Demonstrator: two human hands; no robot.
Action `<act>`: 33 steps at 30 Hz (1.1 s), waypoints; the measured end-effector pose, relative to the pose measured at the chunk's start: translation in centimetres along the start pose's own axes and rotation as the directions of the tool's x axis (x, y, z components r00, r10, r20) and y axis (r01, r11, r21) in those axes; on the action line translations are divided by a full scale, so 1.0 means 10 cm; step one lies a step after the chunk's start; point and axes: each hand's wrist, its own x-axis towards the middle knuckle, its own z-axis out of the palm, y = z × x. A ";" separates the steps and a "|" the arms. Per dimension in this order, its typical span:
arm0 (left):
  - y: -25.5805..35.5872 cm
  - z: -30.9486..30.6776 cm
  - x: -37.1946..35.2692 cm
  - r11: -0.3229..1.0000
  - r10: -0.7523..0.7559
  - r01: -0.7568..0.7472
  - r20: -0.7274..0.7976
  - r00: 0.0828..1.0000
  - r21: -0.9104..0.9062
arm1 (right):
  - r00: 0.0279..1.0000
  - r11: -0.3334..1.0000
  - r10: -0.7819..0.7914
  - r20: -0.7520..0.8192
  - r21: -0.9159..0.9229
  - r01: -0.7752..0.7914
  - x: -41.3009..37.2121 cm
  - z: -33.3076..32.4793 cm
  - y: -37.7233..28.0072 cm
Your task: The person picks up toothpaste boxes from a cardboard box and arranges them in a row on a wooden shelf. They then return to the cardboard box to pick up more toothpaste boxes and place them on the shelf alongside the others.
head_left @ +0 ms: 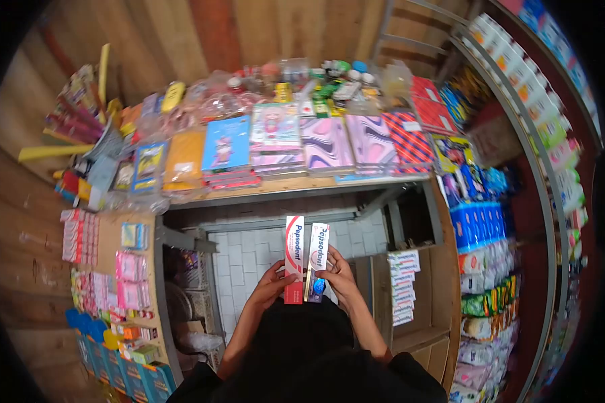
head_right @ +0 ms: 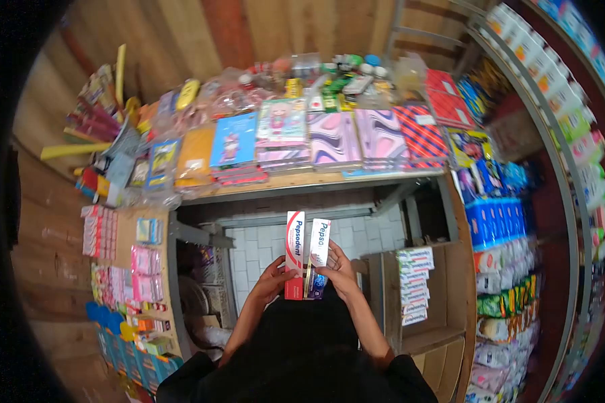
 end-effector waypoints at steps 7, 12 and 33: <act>0.27 -0.88 -0.68 0.984 0.148 -0.165 -0.193 0.970 -0.075 | 0.964 0.992 0.125 0.234 -0.057 -0.115 0.40 0.99 0.52; 0.30 -1.38 -1.12 0.958 0.211 -0.261 -0.327 0.921 -0.119 | 0.889 0.966 0.259 0.378 -0.086 -0.245 0.56 1.69 0.76; 1.29 -2.39 -1.35 0.603 0.416 -0.779 -0.765 0.491 -0.171 | 0.331 0.709 0.704 0.628 -0.609 -0.355 2.41 3.96 1.13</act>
